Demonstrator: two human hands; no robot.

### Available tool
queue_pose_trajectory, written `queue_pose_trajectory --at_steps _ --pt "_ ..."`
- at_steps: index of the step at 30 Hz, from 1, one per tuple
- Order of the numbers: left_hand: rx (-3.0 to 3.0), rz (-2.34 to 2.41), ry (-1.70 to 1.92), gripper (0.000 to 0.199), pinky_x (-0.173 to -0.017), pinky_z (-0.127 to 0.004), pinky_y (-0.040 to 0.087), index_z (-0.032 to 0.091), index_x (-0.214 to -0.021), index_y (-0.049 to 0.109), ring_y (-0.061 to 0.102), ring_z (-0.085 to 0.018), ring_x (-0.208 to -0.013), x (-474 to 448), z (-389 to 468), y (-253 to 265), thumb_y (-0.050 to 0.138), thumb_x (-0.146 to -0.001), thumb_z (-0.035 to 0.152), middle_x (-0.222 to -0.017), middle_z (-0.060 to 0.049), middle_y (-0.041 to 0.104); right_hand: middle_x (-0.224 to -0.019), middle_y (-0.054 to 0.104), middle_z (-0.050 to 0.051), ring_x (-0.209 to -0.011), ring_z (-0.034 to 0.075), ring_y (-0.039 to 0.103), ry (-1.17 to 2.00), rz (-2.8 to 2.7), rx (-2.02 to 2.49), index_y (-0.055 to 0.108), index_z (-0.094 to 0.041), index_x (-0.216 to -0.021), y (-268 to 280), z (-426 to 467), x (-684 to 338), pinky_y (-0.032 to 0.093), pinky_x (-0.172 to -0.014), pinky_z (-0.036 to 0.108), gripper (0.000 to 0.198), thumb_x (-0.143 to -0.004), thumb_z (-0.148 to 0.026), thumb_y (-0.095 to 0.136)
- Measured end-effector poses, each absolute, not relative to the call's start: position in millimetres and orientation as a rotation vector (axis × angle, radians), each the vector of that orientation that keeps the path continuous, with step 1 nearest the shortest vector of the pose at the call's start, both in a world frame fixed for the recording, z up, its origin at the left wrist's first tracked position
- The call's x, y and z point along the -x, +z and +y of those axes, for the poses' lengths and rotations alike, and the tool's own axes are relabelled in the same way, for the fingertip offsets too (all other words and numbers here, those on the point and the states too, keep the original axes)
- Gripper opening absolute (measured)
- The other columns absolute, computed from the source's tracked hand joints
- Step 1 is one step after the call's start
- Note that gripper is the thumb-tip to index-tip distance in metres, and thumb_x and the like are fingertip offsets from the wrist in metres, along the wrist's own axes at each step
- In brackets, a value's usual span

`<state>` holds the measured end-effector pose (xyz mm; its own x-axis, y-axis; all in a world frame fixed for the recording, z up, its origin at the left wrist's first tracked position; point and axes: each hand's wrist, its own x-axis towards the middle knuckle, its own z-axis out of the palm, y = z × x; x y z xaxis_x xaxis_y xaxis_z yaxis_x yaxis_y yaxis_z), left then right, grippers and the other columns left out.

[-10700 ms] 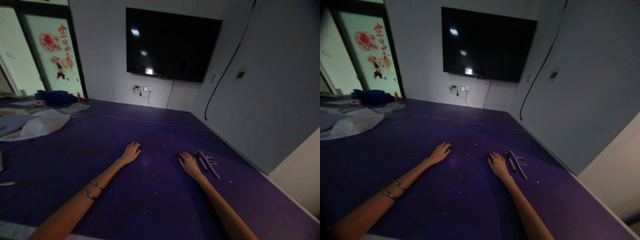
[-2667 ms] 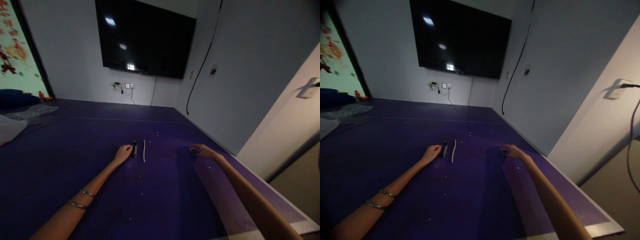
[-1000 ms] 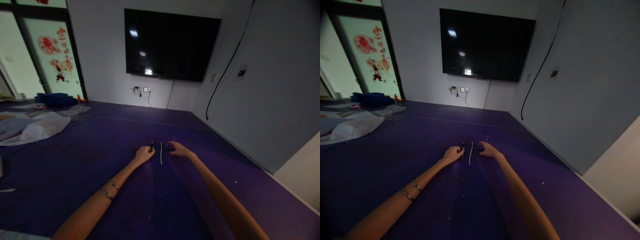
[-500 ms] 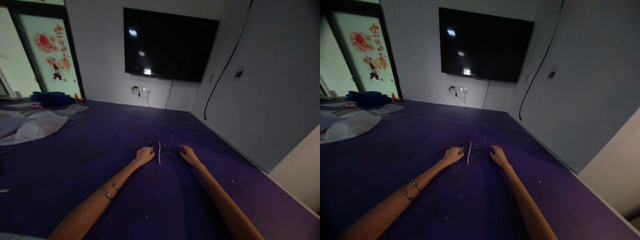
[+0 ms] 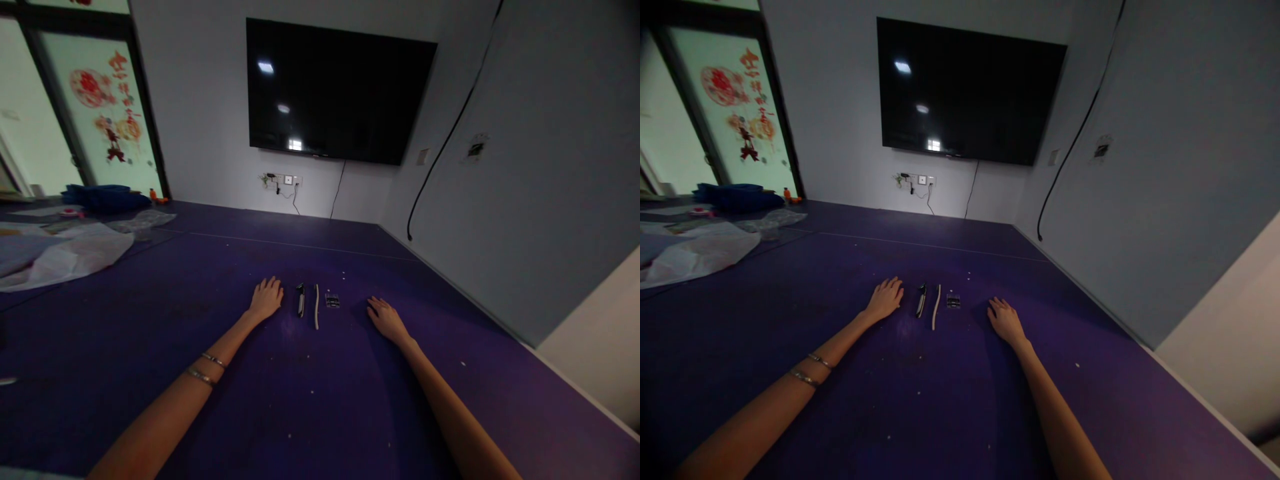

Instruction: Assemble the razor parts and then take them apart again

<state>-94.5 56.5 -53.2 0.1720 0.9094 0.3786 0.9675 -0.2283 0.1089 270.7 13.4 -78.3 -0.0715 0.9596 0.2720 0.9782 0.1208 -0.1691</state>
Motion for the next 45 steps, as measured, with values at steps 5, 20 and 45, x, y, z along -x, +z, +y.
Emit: queue_pose_trajectory --at_steps 5,20,45 --pt "2.338 -1.991 -0.379 0.044 -0.099 -0.057 0.023 0.017 -0.129 0.043 0.028 -0.033 -0.129 114 69 -63 0.025 -0.089 0.029 -0.140 -0.011 0.037 -0.134 0.045 0.012 -0.127 0.027 0.034 -0.077 -2.057 1.856 0.051 -0.014 -0.124 -80 15 -272 0.032 -0.101 0.042 0.044 -0.088 -0.033 0.035" --pt "2.326 -1.977 -0.388 0.046 -0.100 -0.055 0.025 0.016 -0.129 0.044 0.028 -0.032 -0.129 112 67 -62 0.026 -0.088 0.028 -0.139 -0.010 0.039 -0.133 0.046 0.012 -0.127 0.027 0.035 -0.101 -2.073 1.857 0.052 -0.013 -0.124 -80 13 -271 0.032 -0.101 0.041 0.045 -0.088 -0.033 0.034" --pt "2.426 -2.013 -0.687 0.018 -0.073 -0.026 0.043 0.022 -0.092 0.060 0.059 -0.017 -0.086 73 51 -27 0.047 -0.079 0.025 -0.093 -0.004 0.064 -0.130 0.049 0.010 -0.125 0.026 0.038 -0.083 -2.047 1.805 0.056 -0.016 -0.120 -77 12 -270 0.034 -0.100 0.041 0.041 -0.086 -0.032 0.038"
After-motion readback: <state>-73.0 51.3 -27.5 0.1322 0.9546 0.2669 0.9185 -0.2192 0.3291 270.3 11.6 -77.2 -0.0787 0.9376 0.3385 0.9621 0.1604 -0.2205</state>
